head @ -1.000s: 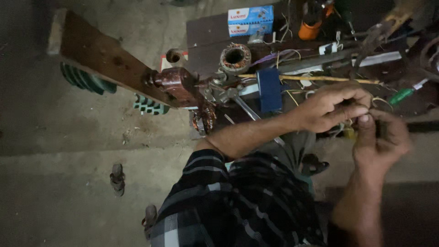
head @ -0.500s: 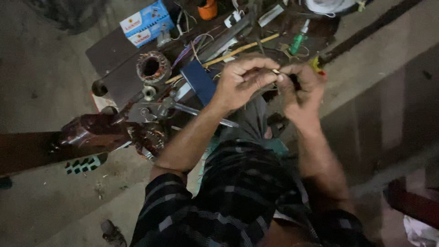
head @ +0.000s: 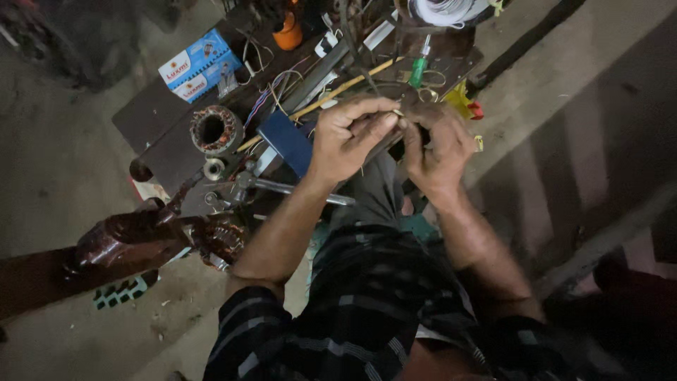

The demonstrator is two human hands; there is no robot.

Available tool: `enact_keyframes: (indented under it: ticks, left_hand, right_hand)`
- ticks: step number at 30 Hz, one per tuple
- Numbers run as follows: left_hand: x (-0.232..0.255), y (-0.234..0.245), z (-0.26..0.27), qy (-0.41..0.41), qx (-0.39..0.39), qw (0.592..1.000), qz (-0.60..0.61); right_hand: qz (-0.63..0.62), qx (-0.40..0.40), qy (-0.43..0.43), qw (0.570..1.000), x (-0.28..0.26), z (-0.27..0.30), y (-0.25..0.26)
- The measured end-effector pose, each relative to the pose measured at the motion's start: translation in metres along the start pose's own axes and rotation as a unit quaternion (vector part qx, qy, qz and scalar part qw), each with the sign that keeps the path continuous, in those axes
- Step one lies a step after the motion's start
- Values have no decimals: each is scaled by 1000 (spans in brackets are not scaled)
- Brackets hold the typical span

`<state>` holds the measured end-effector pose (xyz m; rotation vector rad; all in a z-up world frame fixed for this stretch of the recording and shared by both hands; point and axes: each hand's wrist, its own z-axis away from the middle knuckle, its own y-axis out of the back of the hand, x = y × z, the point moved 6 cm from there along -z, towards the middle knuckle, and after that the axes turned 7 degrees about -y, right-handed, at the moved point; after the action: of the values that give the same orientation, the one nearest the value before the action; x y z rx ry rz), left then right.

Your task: The person winds a yellow insulating tape around a cylindrical coil form, repeatedly wrapping and adjusting the tape with both hands. The person occasionally uses a screwdriver to press or align the tape on the coil.

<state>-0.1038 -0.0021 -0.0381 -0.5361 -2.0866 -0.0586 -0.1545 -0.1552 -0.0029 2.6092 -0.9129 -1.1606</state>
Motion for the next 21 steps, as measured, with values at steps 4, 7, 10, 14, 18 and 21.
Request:
enact_keyframes:
  ticks: [4, 7, 10, 14, 18, 21]
  left_hand:
    - [1, 3, -1, 23, -6, 998, -57]
    - [3, 0, -1, 8, -20, 999, -46]
    - [0, 1, 0, 20, -15, 999, -43]
    - [-4, 0, 1, 11, -15, 1000, -17]
    - [-2, -3, 0, -2, -33, 999, 16]
    - [1, -4, -1, -3, -40, 999, 3]
  right_hand:
    - [-13, 3, 19, 1000, -2, 0, 2]
    - [19, -1, 41, 999, -6, 2, 5]
    - [70, 11, 75, 995, -8, 5, 4]
    - [66, 12, 79, 995, -6, 7, 3]
    - [-37, -32, -17, 999, 3, 7, 6]
    - [-51, -37, -33, 997, 2, 5, 7]
